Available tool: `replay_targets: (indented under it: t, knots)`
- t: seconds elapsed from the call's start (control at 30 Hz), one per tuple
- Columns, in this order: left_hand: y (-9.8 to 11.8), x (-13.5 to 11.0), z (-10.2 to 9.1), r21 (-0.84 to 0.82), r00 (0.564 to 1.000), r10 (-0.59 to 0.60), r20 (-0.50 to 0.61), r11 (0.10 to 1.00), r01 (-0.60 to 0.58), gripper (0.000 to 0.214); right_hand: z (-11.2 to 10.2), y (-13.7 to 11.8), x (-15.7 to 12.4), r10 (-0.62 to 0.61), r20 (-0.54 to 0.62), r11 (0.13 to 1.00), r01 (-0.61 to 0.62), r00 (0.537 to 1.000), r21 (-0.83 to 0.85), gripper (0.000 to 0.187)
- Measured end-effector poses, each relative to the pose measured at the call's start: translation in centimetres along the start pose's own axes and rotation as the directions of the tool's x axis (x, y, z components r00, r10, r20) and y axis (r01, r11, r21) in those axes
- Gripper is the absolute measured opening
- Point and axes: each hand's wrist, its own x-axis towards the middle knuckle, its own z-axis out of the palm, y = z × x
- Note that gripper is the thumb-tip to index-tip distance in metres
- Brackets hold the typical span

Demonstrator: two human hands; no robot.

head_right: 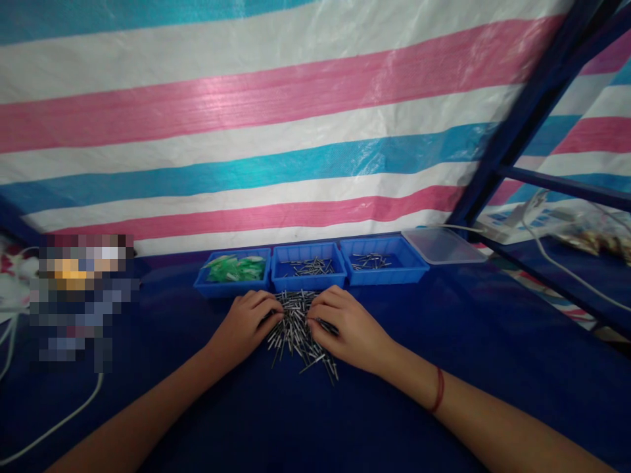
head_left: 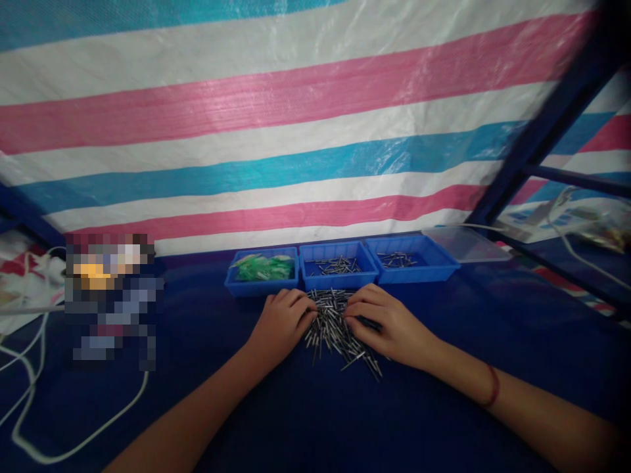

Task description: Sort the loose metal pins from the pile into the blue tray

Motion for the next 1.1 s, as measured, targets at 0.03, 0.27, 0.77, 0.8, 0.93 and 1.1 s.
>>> replay_targets:
  t: [0.03,0.27,0.77,0.8,0.93,1.1]
  knots:
    - [0.0,0.0,0.1,0.002,1.0,-0.004,0.003,1.0,0.004,0.013,0.0,-0.1,0.0,-0.002,0.006,1.0,0.001,1.0,0.009,0.011]
    - [0.3,-0.1,-0.2,-0.08,0.993,-0.031,-0.114,0.997,0.022,0.014,0.0,-0.2,0.3,0.014,-0.047,1.0,-0.014,0.999,-0.001,0.011]
    - [1.9,1.0,-1.9,-0.641,0.937,-0.283,-0.205,0.762,0.09,0.014,0.0,-2.4,4.1,0.133,-0.12,0.966,-0.102,0.984,0.237,0.013]
    - [1.9,0.9,-1.5,-0.664,0.93,-0.303,-0.208,0.742,0.093,0.014,0.2,-2.4,3.9,0.142,-0.115,0.961,-0.109,0.983,0.253,0.013]
    - [2.4,0.3,-0.7,-0.694,0.924,-0.312,-0.219,0.716,0.078,0.014,0.8,-2.7,3.1,0.148,-0.097,0.947,-0.113,0.984,0.299,0.013]
    - [3.0,-0.3,-1.2,-0.657,0.932,-0.252,-0.261,0.754,0.02,0.01,1.1,-3.1,2.6,0.147,-0.106,0.937,-0.104,0.983,0.333,0.011]
